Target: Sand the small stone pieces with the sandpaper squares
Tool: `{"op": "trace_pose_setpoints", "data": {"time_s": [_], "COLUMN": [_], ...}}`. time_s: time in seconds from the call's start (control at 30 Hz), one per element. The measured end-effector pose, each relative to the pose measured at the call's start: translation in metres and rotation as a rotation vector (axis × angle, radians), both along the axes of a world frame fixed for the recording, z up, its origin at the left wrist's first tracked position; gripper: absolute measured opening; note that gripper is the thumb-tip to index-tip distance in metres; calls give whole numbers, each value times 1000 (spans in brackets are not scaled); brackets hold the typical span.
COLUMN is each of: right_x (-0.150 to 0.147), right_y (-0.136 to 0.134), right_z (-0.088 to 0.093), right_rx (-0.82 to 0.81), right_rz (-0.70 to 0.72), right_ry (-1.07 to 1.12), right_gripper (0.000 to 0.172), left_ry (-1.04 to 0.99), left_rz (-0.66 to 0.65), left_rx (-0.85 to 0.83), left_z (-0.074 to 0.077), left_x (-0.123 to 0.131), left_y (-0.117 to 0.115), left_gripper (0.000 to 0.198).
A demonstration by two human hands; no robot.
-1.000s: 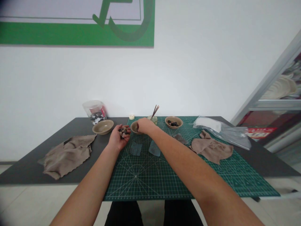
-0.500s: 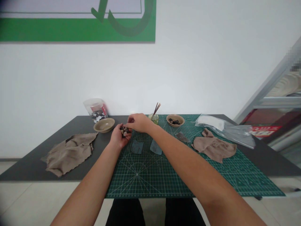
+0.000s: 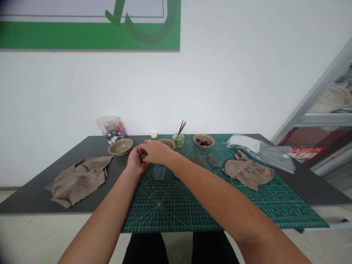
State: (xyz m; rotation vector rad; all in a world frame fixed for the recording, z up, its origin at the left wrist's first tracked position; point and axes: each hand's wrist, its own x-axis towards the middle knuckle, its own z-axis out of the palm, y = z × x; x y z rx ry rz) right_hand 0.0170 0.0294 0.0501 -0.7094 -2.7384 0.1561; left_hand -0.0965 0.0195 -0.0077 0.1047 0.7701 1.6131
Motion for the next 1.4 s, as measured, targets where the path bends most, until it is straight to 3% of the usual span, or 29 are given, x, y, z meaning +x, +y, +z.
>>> {"op": "trace_pose_setpoints", "data": {"time_s": [0.23,0.6,0.8,0.9,0.97,1.07,1.17,1.4], "right_x": [-1,2,7,14,20,27,28,19], "right_y": [2,4,5,15,26,40,47,48], "right_z": [-8,-3,0,1,0,-4,-14,-27], "right_rx": [-2,-61,-161,-197,-169,-128,-133,-117], "right_rz": [23,59,-20,-168,-335,-515,-542,-536], "right_ry": [82,36,310,401,360,117,-98,-211], "right_gripper": [9,24,25,25,26,26,25,26], "left_ry": [-14,-32,-45,-32,-14,13,32,64], "left_rz": [11,-4,-18,-58,-79,-78,-81,-115], "left_rx": [-3,-16,-3,-19,-31,-36,-38,-47], "left_z": [4,5,9,9,9,10,11,8], "left_x": [1,0,-1,-2,-3,-2,-1,-2], "left_y": [-1,-5,-7,-8,-8,-9,-9,-9], "left_gripper": [27,25,20,21,22,22,23,29]}}
